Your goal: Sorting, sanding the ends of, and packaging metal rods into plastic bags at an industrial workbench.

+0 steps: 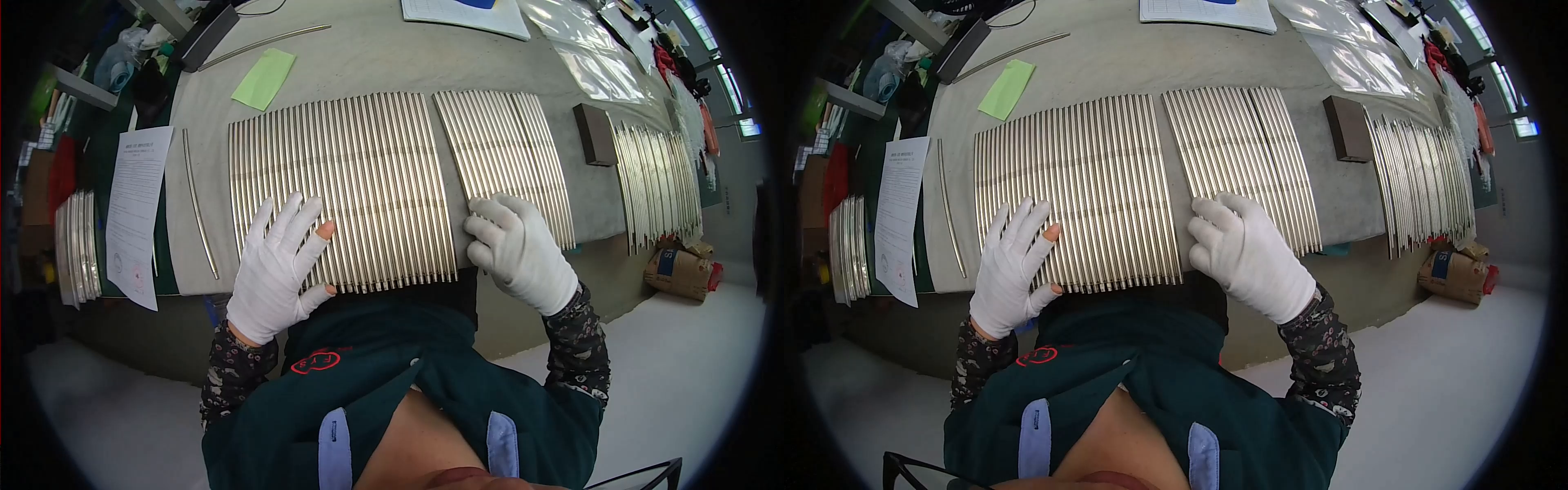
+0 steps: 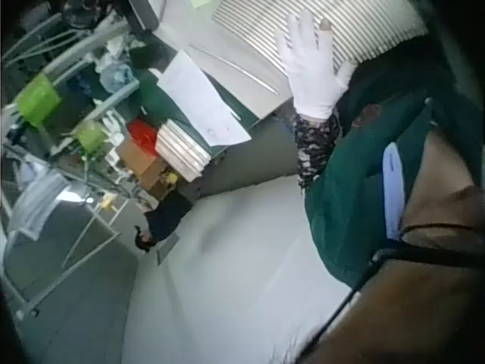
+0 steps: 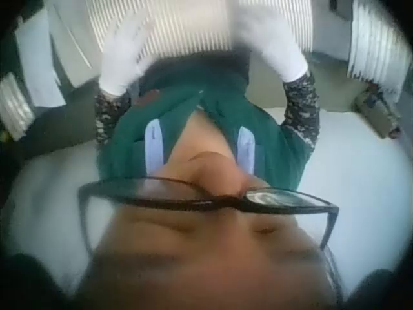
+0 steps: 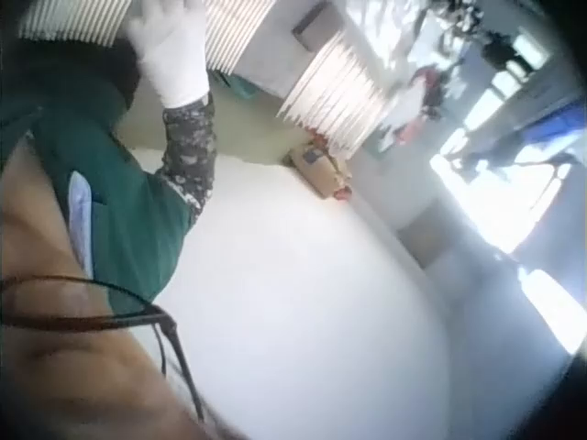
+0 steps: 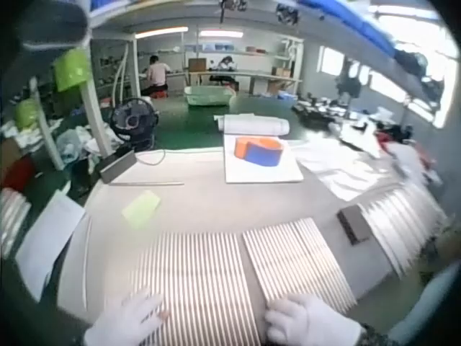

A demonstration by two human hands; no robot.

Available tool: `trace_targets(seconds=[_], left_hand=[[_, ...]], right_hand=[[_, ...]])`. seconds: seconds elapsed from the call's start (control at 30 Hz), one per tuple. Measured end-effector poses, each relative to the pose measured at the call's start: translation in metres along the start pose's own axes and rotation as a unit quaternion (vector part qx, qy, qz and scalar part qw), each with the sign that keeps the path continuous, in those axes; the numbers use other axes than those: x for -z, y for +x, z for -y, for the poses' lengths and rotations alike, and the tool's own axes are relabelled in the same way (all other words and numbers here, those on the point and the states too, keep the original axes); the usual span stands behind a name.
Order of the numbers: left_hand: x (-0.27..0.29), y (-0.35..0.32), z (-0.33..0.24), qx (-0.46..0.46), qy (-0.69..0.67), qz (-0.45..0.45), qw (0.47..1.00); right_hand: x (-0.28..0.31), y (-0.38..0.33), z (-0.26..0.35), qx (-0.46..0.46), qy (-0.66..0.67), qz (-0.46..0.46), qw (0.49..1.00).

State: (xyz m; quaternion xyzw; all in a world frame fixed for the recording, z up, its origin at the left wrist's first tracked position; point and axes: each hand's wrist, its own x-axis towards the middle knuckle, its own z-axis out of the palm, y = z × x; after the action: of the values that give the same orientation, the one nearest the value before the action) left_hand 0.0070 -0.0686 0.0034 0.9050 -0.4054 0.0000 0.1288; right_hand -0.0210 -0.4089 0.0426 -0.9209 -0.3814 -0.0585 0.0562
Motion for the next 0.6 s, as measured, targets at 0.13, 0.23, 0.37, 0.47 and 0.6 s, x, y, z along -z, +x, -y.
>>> trace_targets(seconds=[0.13,0.23,0.37,0.47,0.6], left_hand=[[-0.002,0.000,0.002,-0.007,0.000,-0.010,1.000],[-0.002,0.000,0.002,-0.003,-0.005,-0.004,1.000],[-0.001,0.000,0.000,-0.002,-0.006,0.001,1.000],[0.001,0.001,0.000,-0.001,-0.007,0.004,1.000],[0.004,0.003,-0.001,0.003,-0.006,0.004,1.000]], right_hand=[[-0.003,0.003,0.002,0.014,-0.023,-0.044,0.999],[-0.003,0.005,0.005,0.010,-0.013,-0.019,1.000],[-0.001,0.009,0.005,0.012,-0.010,0.002,1.000],[-0.001,0.013,0.004,0.022,-0.002,-0.001,1.000],[-0.004,0.017,0.007,0.029,-0.014,-0.032,0.999]])
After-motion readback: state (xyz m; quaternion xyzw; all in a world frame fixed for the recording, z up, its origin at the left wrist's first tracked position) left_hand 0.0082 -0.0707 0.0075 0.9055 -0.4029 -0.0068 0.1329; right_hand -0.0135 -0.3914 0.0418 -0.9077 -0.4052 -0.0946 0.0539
